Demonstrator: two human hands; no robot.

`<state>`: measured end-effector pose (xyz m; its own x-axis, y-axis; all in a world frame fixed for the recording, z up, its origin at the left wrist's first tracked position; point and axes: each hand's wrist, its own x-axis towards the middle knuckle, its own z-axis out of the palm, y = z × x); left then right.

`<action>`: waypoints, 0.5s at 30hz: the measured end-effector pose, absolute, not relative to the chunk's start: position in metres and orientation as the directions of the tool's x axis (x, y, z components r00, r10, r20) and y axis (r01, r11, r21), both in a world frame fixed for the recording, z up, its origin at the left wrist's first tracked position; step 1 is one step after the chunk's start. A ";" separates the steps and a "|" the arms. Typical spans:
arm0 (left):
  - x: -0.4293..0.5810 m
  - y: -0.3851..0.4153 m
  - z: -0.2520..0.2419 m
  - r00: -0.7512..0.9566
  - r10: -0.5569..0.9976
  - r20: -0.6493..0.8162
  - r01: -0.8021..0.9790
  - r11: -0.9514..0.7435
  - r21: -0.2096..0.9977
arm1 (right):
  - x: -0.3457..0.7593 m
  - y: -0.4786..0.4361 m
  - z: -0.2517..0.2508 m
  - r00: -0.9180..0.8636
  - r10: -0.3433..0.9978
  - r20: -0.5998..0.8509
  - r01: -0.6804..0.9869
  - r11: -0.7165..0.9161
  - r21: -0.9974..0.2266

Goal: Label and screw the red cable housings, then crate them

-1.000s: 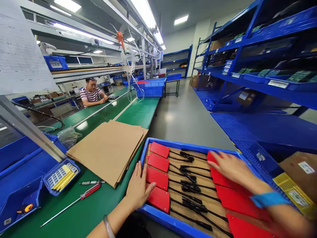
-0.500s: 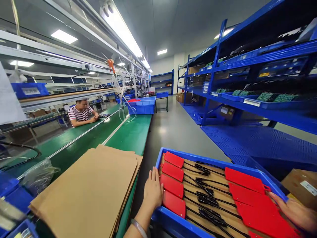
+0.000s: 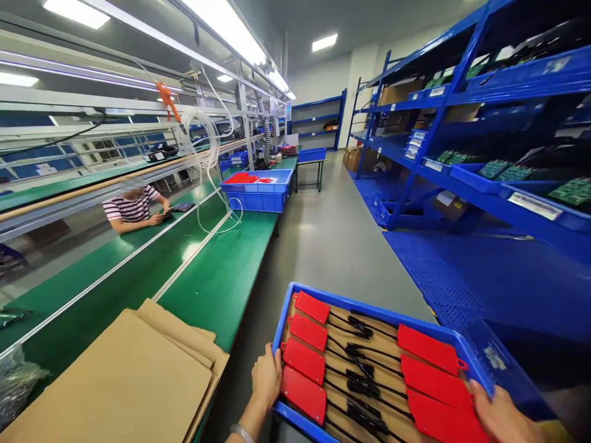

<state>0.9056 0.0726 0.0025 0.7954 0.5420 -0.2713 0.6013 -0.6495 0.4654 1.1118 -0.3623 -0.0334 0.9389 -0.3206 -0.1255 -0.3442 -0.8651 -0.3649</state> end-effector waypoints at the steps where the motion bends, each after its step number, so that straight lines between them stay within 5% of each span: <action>1: 0.913 0.074 0.001 0.791 0.546 -0.278 0.609 -0.649 0.456 | 1.117 -0.357 -0.030 0.936 -0.311 -0.163 -0.349 -0.874 -0.338; 15: 1.029 0.108 0.005 0.725 0.585 -0.363 0.687 -0.584 0.432 | 1.245 -0.297 0.000 0.905 -0.227 -0.359 -0.319 -0.921 -0.223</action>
<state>1.0291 0.1082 0.0052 0.7255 0.5847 -0.3631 0.6871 -0.5844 0.4317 1.2449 -0.2967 -0.0001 0.9054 -0.2270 -0.3589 -0.3191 -0.9212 -0.2225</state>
